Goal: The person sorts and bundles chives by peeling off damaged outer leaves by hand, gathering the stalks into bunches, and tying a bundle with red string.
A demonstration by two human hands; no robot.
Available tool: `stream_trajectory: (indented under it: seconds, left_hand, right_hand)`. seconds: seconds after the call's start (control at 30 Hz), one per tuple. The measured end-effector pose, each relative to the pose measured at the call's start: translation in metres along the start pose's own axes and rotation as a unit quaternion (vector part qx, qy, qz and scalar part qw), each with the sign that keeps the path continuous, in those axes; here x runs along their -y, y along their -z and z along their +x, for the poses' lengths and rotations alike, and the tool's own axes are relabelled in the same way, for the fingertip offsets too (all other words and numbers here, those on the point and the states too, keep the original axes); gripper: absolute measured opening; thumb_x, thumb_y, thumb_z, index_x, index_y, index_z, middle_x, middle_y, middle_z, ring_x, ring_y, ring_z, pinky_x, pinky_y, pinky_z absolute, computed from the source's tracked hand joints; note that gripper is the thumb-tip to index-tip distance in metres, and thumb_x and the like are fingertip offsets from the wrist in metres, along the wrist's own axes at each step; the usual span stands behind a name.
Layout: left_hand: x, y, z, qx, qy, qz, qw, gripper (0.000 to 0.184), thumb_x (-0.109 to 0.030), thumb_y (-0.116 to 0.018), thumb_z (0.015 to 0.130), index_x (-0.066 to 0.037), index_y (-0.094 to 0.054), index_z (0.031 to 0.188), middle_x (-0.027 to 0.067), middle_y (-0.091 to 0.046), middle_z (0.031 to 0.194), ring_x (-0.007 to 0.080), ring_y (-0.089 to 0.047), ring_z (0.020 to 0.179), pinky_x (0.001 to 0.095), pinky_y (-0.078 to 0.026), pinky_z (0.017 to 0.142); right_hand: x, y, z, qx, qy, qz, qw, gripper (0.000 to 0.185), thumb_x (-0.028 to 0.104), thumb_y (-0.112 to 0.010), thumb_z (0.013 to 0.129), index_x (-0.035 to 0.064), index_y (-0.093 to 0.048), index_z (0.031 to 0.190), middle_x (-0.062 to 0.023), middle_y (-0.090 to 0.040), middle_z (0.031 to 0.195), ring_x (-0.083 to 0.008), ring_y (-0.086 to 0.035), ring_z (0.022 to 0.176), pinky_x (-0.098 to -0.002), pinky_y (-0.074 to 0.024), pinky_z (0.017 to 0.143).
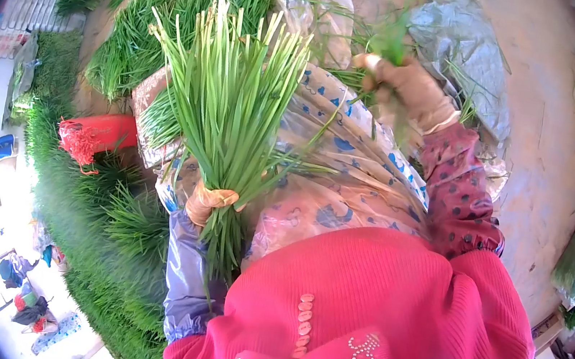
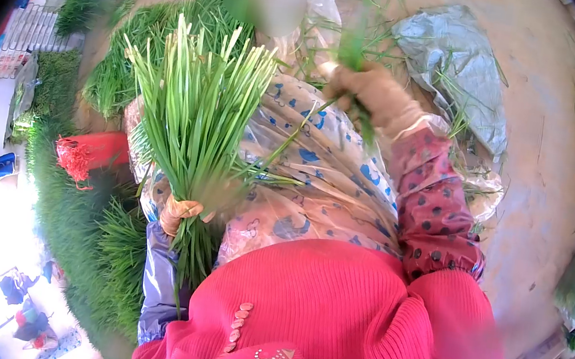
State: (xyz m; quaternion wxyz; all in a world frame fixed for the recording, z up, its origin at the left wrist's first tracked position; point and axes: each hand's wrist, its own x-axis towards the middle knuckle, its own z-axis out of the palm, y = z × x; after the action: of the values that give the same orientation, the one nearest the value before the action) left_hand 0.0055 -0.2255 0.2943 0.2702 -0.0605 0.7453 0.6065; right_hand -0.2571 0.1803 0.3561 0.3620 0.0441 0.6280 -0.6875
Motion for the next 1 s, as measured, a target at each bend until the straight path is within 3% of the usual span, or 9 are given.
stream_trajectory:
  seconds: [0.13,0.27,0.3,0.4,0.53,0.6,0.7,0.87,1.0]
  left_hand:
    - [-0.068,-0.025,0.0,-0.032,-0.068,-0.071,0.995,0.058,-0.015,-0.08,0.072,0.002,-0.052,0.121,0.0104,-0.064,0.111,0.0187,-0.062,0.094,0.0322,-0.052,0.078]
    - [-0.061,-0.031,-0.004,-0.139,-0.058,-0.123,0.981,0.058,-0.012,-0.083,0.069,0.001,-0.055,0.118,0.0083,-0.065,0.11,0.0168,-0.061,0.097,0.0318,-0.052,0.08]
    - [-0.06,-0.024,0.005,-0.161,-0.208,0.167,0.95,0.06,-0.011,-0.083,0.068,0.001,-0.055,0.119,0.0079,-0.064,0.111,0.0176,-0.061,0.098,0.0329,-0.052,0.082]
    - [-0.099,-0.029,-0.003,-0.165,0.087,-0.036,0.982,0.061,-0.012,-0.083,0.069,0.001,-0.054,0.12,0.0064,-0.064,0.11,0.0177,-0.06,0.101,0.0339,-0.05,0.088]
    - [-0.048,-0.014,0.005,-0.209,-0.153,0.068,0.963,0.063,-0.016,-0.081,0.071,0.0,-0.052,0.125,0.007,-0.062,0.113,0.018,-0.059,0.102,0.0343,-0.05,0.088]
    - [-0.07,-0.015,0.012,-0.218,-0.215,0.094,0.947,0.064,-0.017,-0.081,0.072,-0.001,-0.051,0.126,0.0072,-0.062,0.114,0.0181,-0.059,0.103,0.0345,-0.05,0.088]
    - [-0.111,-0.007,0.019,-0.116,0.029,0.012,0.993,0.071,-0.02,-0.08,0.074,-0.001,-0.045,0.133,0.0077,-0.059,0.119,0.0188,-0.058,0.106,0.0341,-0.05,0.09]
    - [-0.076,0.003,0.033,-0.072,0.009,0.025,0.997,0.084,-0.032,-0.074,0.079,0.003,-0.028,0.14,0.0141,-0.034,0.142,0.0279,-0.057,0.11,0.0416,-0.053,0.087]
    - [-0.07,-0.007,0.039,-0.105,-0.028,0.023,0.994,0.08,-0.03,-0.079,0.075,0.003,-0.035,0.133,0.0134,-0.044,0.128,0.0265,-0.059,0.104,0.0389,-0.053,0.084]
  right_hand:
    - [0.016,-0.059,-0.004,0.143,-0.008,-0.124,0.982,0.022,0.026,-0.064,0.088,0.0047,-0.066,0.092,-0.0025,-0.064,0.071,-0.0064,-0.051,0.049,-0.0216,-0.0392,0.041]
    - [0.008,-0.058,0.006,0.164,0.032,-0.025,0.986,0.022,0.027,-0.064,0.088,0.0061,-0.068,0.092,-0.001,-0.064,0.069,-0.0063,-0.051,0.049,-0.0215,-0.0386,0.042]
    - [0.005,-0.051,0.008,0.129,0.035,-0.033,0.99,0.022,0.027,-0.063,0.088,0.0057,-0.068,0.093,-0.0008,-0.063,0.068,-0.0068,-0.052,0.049,-0.0225,-0.0396,0.043]
    - [-0.001,-0.023,0.018,-0.005,0.046,-0.272,0.961,0.022,0.024,-0.063,0.086,0.0047,-0.067,0.097,-0.0014,-0.065,0.067,-0.0084,-0.056,0.052,-0.0259,-0.0435,0.046]
    - [-0.005,0.02,0.023,-0.169,0.082,-0.364,0.912,0.023,0.024,-0.064,0.085,0.0052,-0.067,0.097,-0.0025,-0.066,0.068,-0.0092,-0.059,0.054,-0.0274,-0.0459,0.049]
    - [0.001,0.023,0.021,-0.254,0.146,-0.209,0.933,0.021,0.024,-0.065,0.084,0.0063,-0.068,0.094,-0.0028,-0.066,0.068,-0.0089,-0.059,0.055,-0.028,-0.0466,0.05]
    - [0.035,0.015,0.002,-0.297,0.143,-0.098,0.939,0.019,0.022,-0.065,0.083,0.0047,-0.069,0.089,-0.0026,-0.065,0.066,-0.0086,-0.056,0.052,-0.0265,-0.044,0.048]
    - [0.066,0.051,0.001,-0.379,0.225,0.107,0.891,0.017,0.019,-0.064,0.082,0.003,-0.068,0.085,-0.0013,-0.062,0.068,-0.0073,-0.051,0.052,-0.025,-0.0392,0.046]
    - [0.064,-0.001,-0.024,-0.175,0.194,-0.141,0.955,0.03,0.025,-0.07,0.08,0.0038,-0.065,0.101,-0.0039,-0.064,0.077,-0.0097,-0.058,0.065,-0.0252,-0.0469,0.058]
